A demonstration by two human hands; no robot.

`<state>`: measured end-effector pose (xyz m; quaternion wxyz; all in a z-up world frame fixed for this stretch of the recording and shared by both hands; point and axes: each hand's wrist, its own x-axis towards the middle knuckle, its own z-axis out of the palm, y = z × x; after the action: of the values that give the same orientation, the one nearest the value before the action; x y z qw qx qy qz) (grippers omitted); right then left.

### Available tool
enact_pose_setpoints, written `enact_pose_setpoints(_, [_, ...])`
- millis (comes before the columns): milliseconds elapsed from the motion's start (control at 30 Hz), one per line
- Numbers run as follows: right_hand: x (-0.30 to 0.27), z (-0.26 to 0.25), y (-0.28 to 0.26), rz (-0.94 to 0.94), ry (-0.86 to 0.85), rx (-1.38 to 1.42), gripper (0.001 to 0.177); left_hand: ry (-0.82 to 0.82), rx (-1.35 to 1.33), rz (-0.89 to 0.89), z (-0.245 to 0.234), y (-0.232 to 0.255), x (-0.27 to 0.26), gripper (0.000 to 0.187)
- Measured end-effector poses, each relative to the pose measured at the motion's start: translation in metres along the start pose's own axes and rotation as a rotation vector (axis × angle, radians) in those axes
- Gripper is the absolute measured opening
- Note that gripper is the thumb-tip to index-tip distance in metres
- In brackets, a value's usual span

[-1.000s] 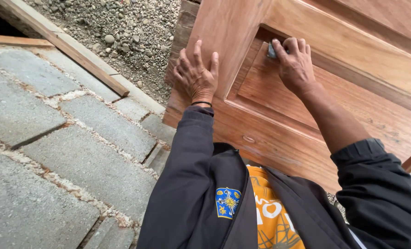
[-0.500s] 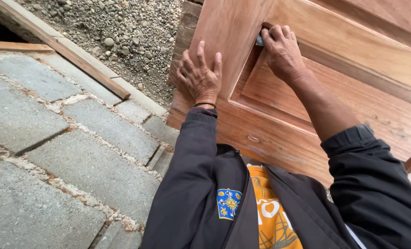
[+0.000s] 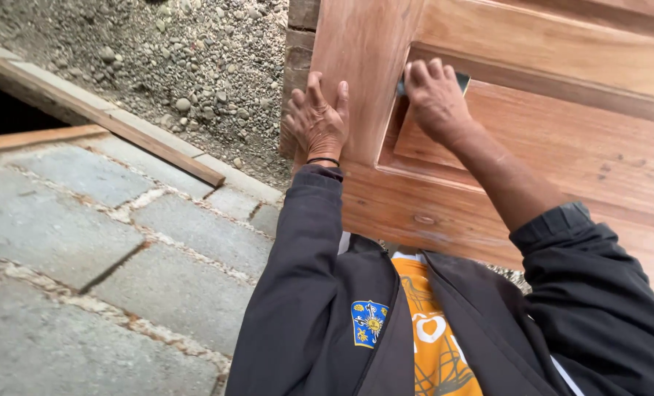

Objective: Sanding a wooden door using a sanding block to smooth the surface

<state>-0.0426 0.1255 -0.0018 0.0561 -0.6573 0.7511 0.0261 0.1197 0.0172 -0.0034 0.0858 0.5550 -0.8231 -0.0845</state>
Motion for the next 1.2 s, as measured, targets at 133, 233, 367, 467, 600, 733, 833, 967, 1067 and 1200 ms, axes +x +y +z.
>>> enact_pose_setpoints(133, [-0.036, -0.006, -0.037, -0.108, -0.054, -0.04, 0.026, 0.071, -0.028, 0.064, -0.004, 0.002, 0.009, 0.043])
enact_pose_setpoints(233, [-0.044, -0.024, -0.043, 0.012, -0.002, 0.413, 0.021, -0.102, -0.1, 0.039, -0.011, 0.002, 0.013, 0.042])
enact_pose_setpoints(367, [-0.035, 0.023, -0.023, 0.697, 0.258, 1.081, 0.014, -0.077, -0.126, 0.048, -0.014, 0.003, 0.013, 0.041])
enact_pose_setpoints(467, [-0.029, 0.051, -0.033, 0.937, 0.409, 0.987, 0.008, -0.056, -0.129, 0.066, -0.008, 0.0, 0.013, 0.042])
enact_pose_setpoints(600, [-0.014, 0.049, -0.044, 0.994, 0.439, 0.69, 0.026, -0.015, -0.111, 0.093, -0.004, -0.003, 0.012, 0.043])
enact_pose_setpoints(733, [0.006, 0.032, -0.044, 0.947, 0.471, 0.598, 0.024, 0.04, -0.139, 0.126, -0.007, -0.002, 0.014, 0.042])
enact_pose_setpoints(833, [0.027, 0.026, -0.032, 0.967, 0.479, 0.65, 0.03, -0.004, -0.162, 0.112, -0.007, -0.002, 0.014, 0.043])
enact_pose_setpoints(967, [0.036, 0.029, -0.024, 0.974, 0.525, 0.6, 0.026, -0.013, -0.181, 0.104, -0.005, -0.004, 0.014, 0.042])
enact_pose_setpoints(1067, [0.034, 0.034, -0.026, 0.953, 0.509, 0.612, 0.025, -0.003, -0.174, 0.107, -0.003, -0.005, 0.015, 0.043])
enact_pose_setpoints(1200, [0.042, 0.04, -0.015, 0.865, 0.546, 0.575, 0.018, 0.039, -0.17, 0.117, -0.006, -0.003, 0.015, 0.042])
